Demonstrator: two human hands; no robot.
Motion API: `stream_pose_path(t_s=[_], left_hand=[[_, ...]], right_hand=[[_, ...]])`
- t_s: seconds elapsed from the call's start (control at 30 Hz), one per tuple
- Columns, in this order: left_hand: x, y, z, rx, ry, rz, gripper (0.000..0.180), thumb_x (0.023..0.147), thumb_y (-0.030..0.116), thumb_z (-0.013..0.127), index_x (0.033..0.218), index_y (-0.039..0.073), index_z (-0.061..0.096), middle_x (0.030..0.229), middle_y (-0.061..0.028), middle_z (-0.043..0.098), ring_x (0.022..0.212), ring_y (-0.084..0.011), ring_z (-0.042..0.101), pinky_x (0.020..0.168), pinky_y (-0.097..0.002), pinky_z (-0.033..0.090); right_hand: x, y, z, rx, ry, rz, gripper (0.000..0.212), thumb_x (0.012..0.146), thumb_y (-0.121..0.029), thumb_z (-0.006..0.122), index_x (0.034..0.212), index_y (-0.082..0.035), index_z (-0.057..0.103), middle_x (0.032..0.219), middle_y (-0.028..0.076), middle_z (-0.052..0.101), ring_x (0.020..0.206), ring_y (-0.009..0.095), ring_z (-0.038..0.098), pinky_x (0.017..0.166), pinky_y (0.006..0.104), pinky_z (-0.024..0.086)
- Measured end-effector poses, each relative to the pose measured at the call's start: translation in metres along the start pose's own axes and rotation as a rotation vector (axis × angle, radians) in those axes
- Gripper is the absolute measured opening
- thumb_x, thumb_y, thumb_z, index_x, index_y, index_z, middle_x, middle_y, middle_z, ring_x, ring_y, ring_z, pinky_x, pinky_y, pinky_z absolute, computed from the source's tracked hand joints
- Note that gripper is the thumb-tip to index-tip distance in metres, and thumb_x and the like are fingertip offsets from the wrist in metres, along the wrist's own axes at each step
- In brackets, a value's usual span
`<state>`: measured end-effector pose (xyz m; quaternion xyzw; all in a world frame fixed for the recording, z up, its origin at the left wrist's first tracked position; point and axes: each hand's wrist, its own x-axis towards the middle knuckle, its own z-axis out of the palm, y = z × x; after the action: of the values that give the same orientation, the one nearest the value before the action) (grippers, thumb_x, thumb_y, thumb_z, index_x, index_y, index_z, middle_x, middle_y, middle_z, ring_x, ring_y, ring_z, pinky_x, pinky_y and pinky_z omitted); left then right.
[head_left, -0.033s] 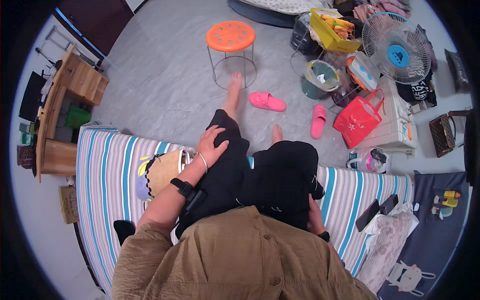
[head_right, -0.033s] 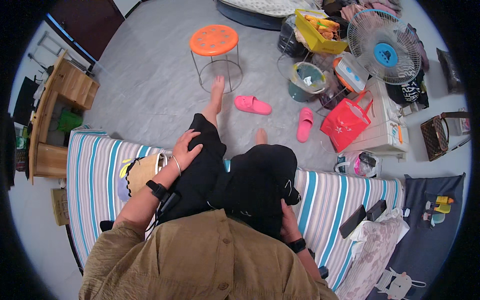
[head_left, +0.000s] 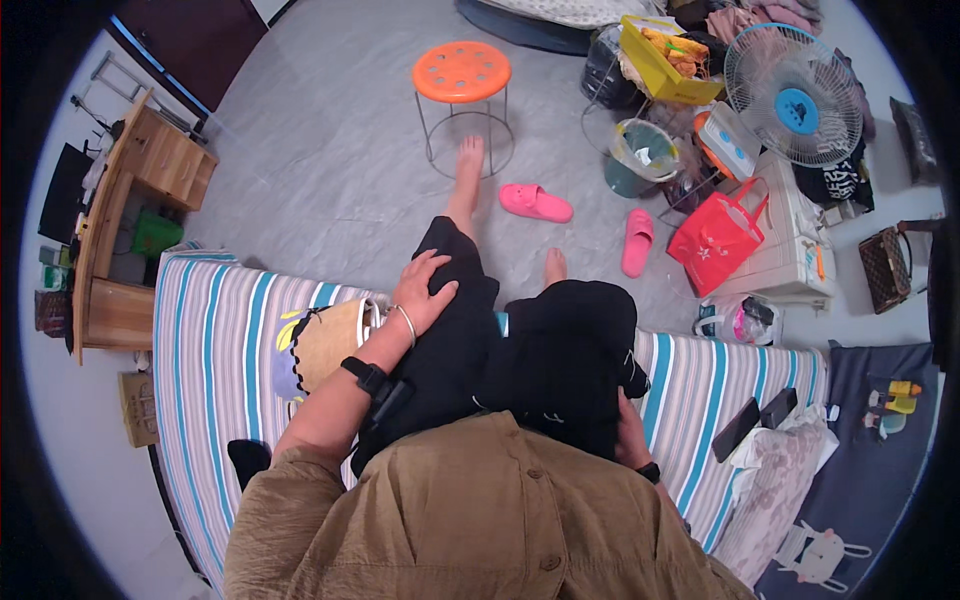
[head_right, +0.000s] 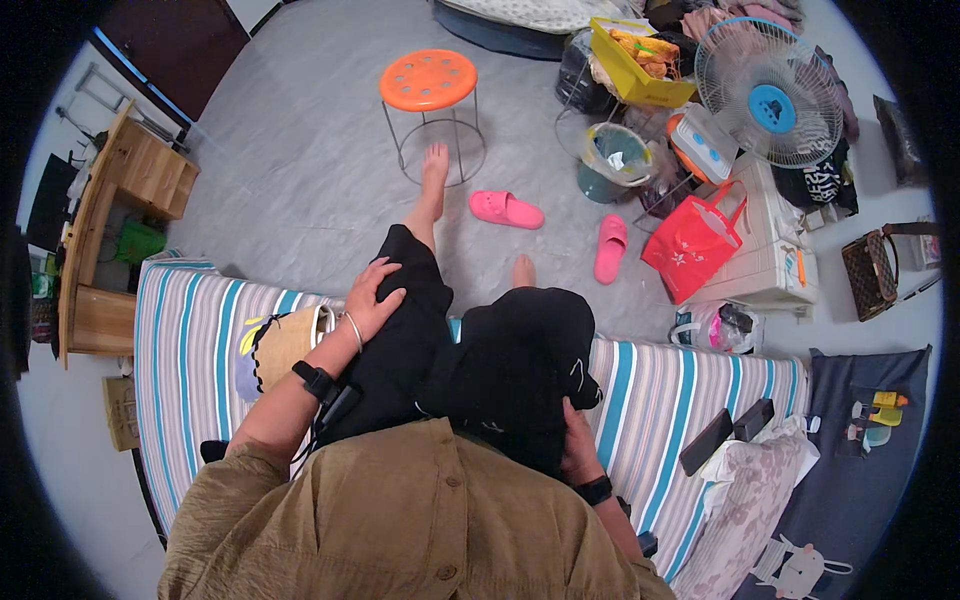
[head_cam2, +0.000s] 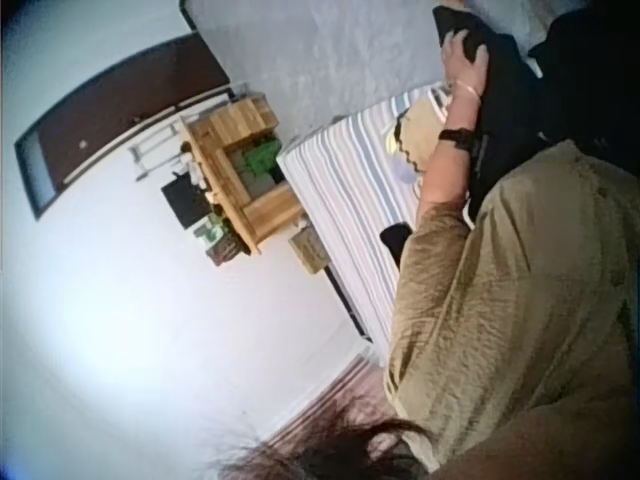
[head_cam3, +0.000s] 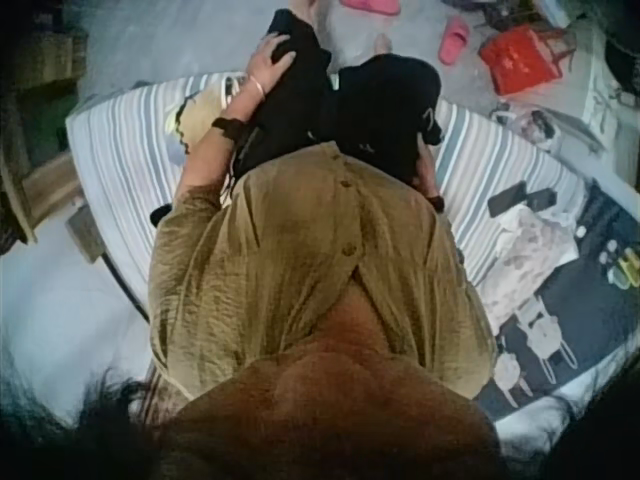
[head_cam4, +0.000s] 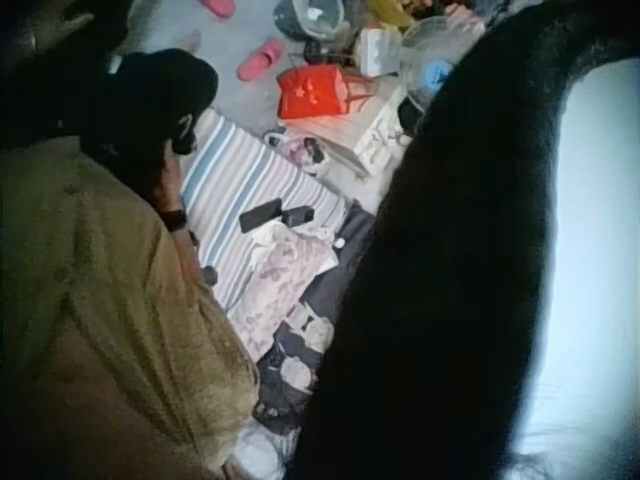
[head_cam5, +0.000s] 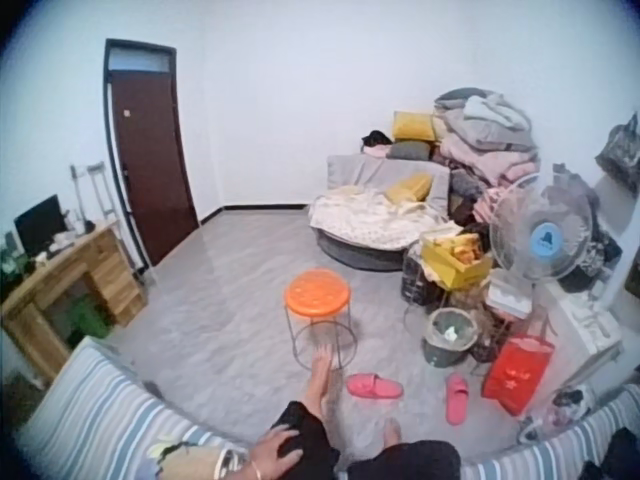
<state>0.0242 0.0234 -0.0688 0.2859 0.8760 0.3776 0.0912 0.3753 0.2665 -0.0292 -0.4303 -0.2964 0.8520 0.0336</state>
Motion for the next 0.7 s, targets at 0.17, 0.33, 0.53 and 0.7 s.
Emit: stream_pose_path(t_s=[0.17,0.33,0.53,0.7], left_hand=[[-0.004,0.008,-0.003,0.003,0.002,0.007,0.05,0.087,0.033,0.07,0.131,0.012,0.059,0.144,-0.0179,0.051,0.134,-0.0388,0.045,0.114,-0.045,0.036],[0.004,-0.001,-0.002,-0.083,-0.045,-0.07,0.051,0.087,0.033,0.069,0.131,0.009,0.059,0.138,-0.0197,0.056,0.13,-0.0381,0.05,0.112,-0.043,0.038],[0.012,0.001,0.003,-0.116,-0.057,-0.127,0.049,0.09,0.036,0.068,0.131,0.01,0.06,0.127,-0.0178,0.064,0.118,-0.0316,0.061,0.102,-0.0371,0.046],[0.017,0.002,0.004,-0.108,-0.065,-0.141,0.049,0.091,0.037,0.068,0.131,0.01,0.061,0.125,-0.0183,0.066,0.116,-0.0313,0.063,0.101,-0.037,0.047]], right_hand=[[-0.002,-0.001,-0.004,-0.016,0.016,0.007,0.053,0.102,-0.037,0.059,0.141,-0.004,0.046,0.136,0.01,0.061,0.12,0.023,0.061,0.106,0.0391,0.048],[-0.001,0.0,-0.006,-0.016,-0.039,-0.004,0.049,0.102,-0.037,0.059,0.136,-0.004,0.052,0.133,0.01,0.062,0.119,0.022,0.061,0.108,0.0386,0.046],[-0.008,-0.002,-0.005,-0.011,-0.031,-0.057,0.048,0.1,-0.037,0.061,0.133,-0.002,0.056,0.131,0.01,0.064,0.116,0.022,0.063,0.103,0.0379,0.048],[-0.01,-0.003,-0.007,0.005,-0.022,-0.049,0.047,0.1,-0.036,0.062,0.13,0.001,0.059,0.126,0.01,0.067,0.109,0.022,0.066,0.099,0.0371,0.051]])
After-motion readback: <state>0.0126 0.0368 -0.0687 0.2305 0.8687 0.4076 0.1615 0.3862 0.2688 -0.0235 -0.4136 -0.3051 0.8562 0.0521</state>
